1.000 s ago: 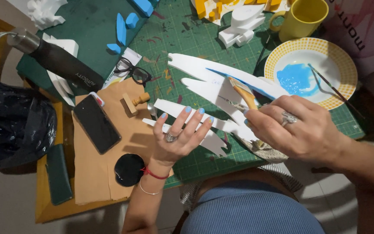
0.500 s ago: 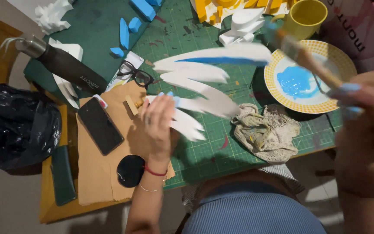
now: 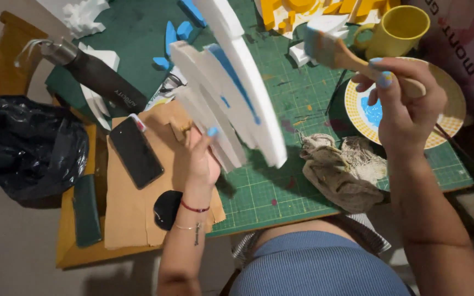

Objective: The person is painting white foam letters with blue paint using a paintbrush on a green cutting mat.

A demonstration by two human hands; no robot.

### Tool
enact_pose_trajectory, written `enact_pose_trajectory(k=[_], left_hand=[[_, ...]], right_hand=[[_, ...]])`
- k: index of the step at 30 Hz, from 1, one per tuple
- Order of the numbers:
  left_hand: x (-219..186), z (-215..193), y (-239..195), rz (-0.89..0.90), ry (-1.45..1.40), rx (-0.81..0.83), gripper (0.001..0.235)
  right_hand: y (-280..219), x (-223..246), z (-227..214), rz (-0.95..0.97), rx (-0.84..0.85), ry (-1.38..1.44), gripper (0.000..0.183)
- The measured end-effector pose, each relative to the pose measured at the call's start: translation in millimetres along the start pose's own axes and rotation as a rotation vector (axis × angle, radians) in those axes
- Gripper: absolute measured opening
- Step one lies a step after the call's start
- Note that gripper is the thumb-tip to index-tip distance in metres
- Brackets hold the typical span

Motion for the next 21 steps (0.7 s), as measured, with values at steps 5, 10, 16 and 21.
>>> enact_pose_trajectory(k=[5, 10, 16, 21], left_hand=[[-18.8, 31.0, -6.3, -0.022, -0.269, 0.254, 0.064], [15.4, -13.3, 9.6, -0.236, -0.319, 0.025, 0.038], [37.9, -31.9, 42.7, -0.309, -0.543, 0.711, 0.033], [36.6, -24.9, 33.6, -0.385, -0.537, 0.909, 0.029]], right_hand=[[-7.7, 5.1, 22.0, 0.271, -0.089, 0.246, 0.020], [-33.9, 18.9, 40.1, 0.383, -0.042, 0.434, 0.027], [-49.1, 52.5, 52.6, 0.323, 0.076, 0.354, 0.025], [-48.6, 61.1, 50.2, 0.240, 0.076, 0.328, 0.024]])
Point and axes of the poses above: each hand's wrist, its own y-axis towards the middle knuckle, its own z-axis out of the palm, x = y × z, the point moved 2 cm from there along y, towards the middle knuckle, and after that the axes turned 1 degree about -y, right-handed, at the moved point
